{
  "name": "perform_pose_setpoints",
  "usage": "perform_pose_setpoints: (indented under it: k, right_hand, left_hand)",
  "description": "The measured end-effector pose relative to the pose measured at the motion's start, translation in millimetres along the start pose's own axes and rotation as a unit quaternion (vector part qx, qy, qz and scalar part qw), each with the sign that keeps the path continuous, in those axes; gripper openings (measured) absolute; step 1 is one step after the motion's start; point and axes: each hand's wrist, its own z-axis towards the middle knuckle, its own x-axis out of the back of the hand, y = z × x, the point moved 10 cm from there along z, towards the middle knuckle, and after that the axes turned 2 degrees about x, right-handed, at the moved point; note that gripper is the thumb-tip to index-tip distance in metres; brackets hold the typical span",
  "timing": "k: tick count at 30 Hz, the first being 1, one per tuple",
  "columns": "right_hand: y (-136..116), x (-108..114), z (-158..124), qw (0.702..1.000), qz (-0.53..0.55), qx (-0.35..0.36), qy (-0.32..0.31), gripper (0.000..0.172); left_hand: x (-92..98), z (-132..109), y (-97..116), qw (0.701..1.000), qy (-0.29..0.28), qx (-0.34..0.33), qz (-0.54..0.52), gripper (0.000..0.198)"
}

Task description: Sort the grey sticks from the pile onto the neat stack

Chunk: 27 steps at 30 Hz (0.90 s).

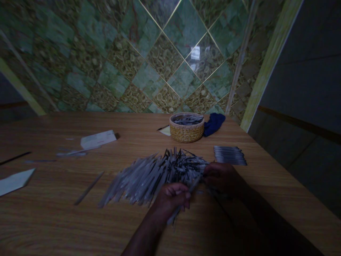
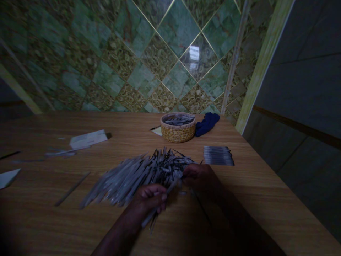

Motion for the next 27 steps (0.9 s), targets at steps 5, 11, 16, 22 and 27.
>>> perform_pose_setpoints:
  k: [5, 11, 16, 22, 27]
  right_hand:
    - [-4.5, 0.9, -0.4, 0.998, -0.025, 0.048, -0.012, 0.008]
    - [-13.5, -0.4, -2.2, 0.995, -0.062, 0.081, -0.021, 0.01]
    - [-20.6, -0.7, -4.9, 0.992, -0.077, 0.091, -0.036, 0.012]
    - [-21.9, 0.3, -5.4, 0.989, -0.101, 0.096, -0.04, 0.012]
    - [-21.5, 1.4, -5.0, 0.989, -0.111, 0.091, -0.035, 0.014]
  left_hand:
    - [-1.5, 0.8, -2.6, 1.0, -0.006, 0.011, 0.022, 0.017]
    - [-5.7, 0.0, -2.0, 0.999, -0.023, 0.01, 0.035, 0.017]
    - [-6.6, -0.3, -1.1, 0.998, -0.031, 0.007, 0.053, 0.015]
    - [-8.1, -1.3, -0.2, 0.997, -0.038, 0.012, 0.059, 0.015]
    - [-9.5, -2.4, 0.2, 0.998, -0.034, 0.018, 0.047, 0.016]
